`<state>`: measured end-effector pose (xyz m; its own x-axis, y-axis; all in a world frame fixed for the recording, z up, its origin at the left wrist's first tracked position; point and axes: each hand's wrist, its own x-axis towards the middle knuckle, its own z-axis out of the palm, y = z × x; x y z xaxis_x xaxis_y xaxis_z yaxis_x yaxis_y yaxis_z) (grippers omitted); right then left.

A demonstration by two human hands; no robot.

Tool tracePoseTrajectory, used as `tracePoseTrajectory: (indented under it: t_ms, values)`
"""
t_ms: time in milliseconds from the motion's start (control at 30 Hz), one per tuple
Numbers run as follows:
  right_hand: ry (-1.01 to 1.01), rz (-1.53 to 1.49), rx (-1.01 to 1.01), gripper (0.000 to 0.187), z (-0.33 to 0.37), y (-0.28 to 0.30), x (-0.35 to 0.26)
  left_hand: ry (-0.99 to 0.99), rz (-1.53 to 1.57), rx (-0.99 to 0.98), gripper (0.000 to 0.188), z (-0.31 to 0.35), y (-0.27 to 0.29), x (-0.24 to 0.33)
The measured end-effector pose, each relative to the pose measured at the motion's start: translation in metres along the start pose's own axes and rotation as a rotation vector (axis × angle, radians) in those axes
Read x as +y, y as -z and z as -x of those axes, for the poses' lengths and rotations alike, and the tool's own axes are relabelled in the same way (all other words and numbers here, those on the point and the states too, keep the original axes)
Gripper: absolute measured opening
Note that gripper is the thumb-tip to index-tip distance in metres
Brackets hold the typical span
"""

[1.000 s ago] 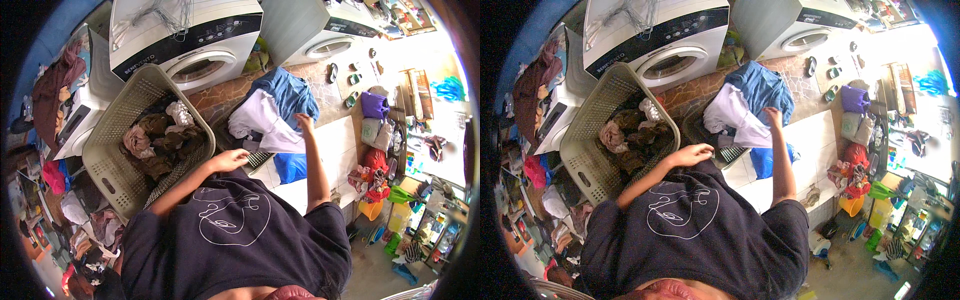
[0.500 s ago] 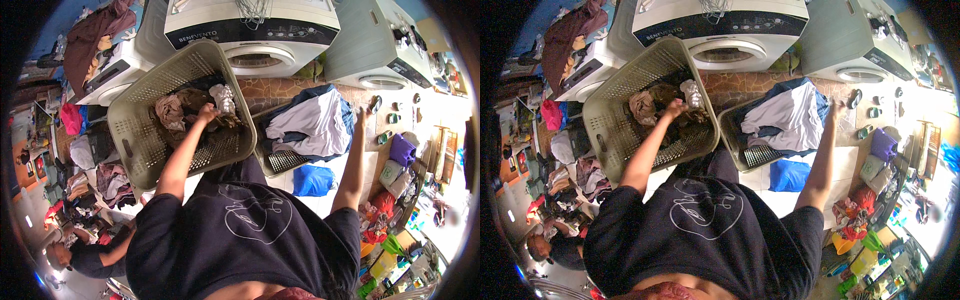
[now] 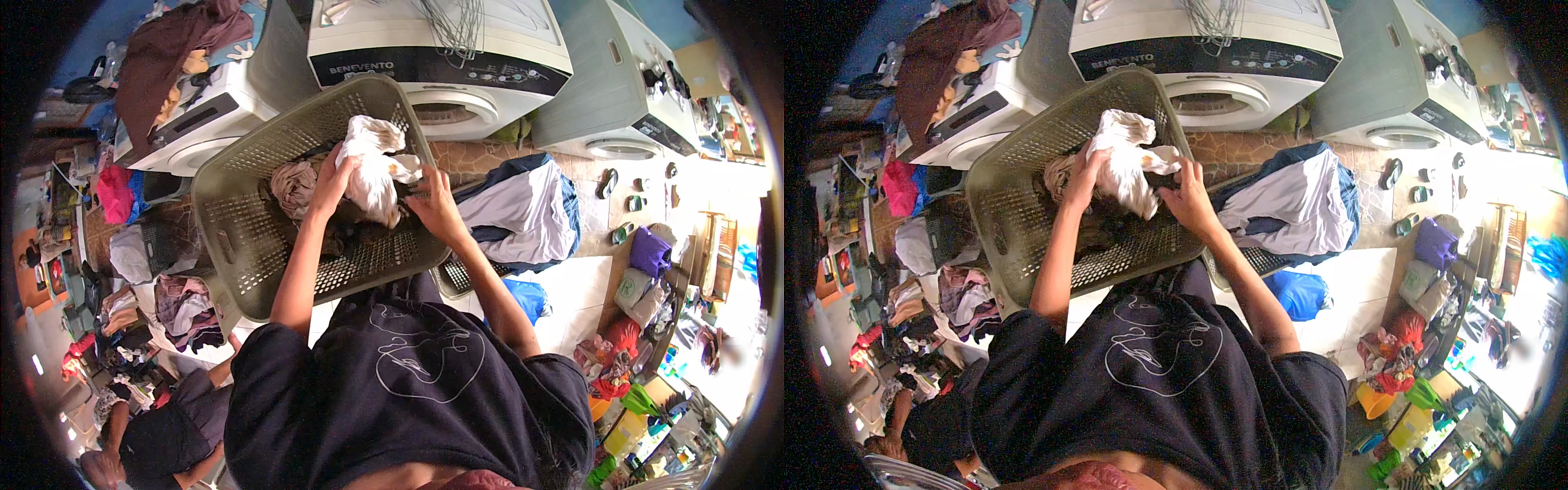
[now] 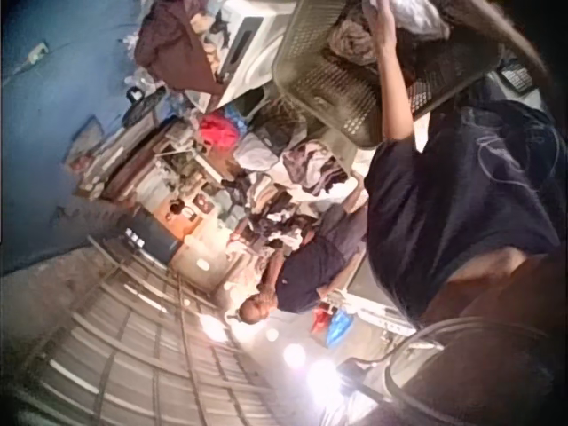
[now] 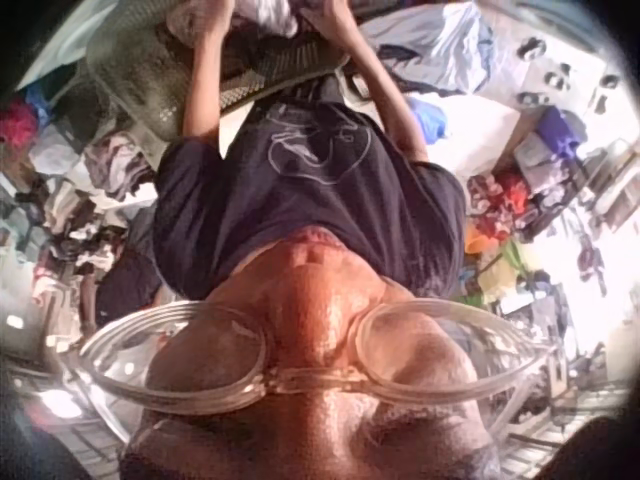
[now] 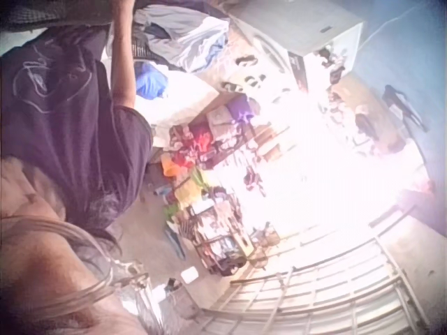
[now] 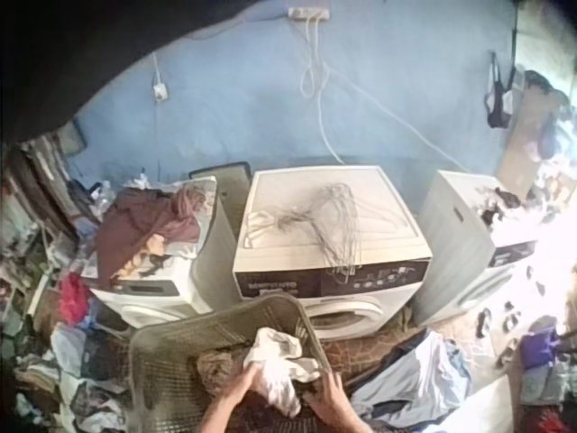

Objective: The person sorts clothes from a laundry basket, picking up each item, unfolding it, and placing it on a washing machine. The person handles shirts, pants, and other garments one by one.

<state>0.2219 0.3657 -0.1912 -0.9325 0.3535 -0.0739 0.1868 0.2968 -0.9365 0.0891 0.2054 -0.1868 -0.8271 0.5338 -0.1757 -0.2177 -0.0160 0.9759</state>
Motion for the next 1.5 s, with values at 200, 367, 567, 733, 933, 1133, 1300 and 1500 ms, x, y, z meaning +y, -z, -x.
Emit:
tracePoseTrajectory:
  t_ms: [200,367,567,733,933,1133,1300,1500]
  values:
    - [0.162,-0.115,-0.090,0.037,-0.037,-0.009,-0.070,-0.076,-0.463,-0.122,0.043,0.049,0.040,0.102]
    - [0.331,-0.219,-0.218,0.025,-0.031,0.040,-0.170,-0.363,-0.777,0.280,0.035,0.080,0.072,0.141]
    - [0.538,-0.060,-0.098,0.029,-0.033,0.046,-0.249,-0.500,0.031,0.495,0.042,0.092,0.061,0.188]
    - [0.508,-0.064,-0.498,0.034,-0.048,0.001,-0.252,-0.840,-0.306,0.189,0.044,0.064,0.044,0.206]
    - [0.519,-0.380,-0.232,0.015,-0.066,-0.012,-0.279,-0.854,-0.176,0.100,0.115,0.037,0.051,0.127]
    - [0.691,-0.712,0.065,0.030,-0.092,0.048,-0.324,0.043,-0.432,-0.299,0.073,0.050,0.105,-0.032]
    - [0.740,-0.896,0.112,0.025,-0.108,0.104,-0.328,-0.152,-0.957,0.015,0.047,0.053,0.135,-0.069]
    - [0.686,-0.393,0.230,0.013,-0.088,0.101,-0.308,-0.021,-0.323,0.218,0.042,0.061,0.116,0.043]
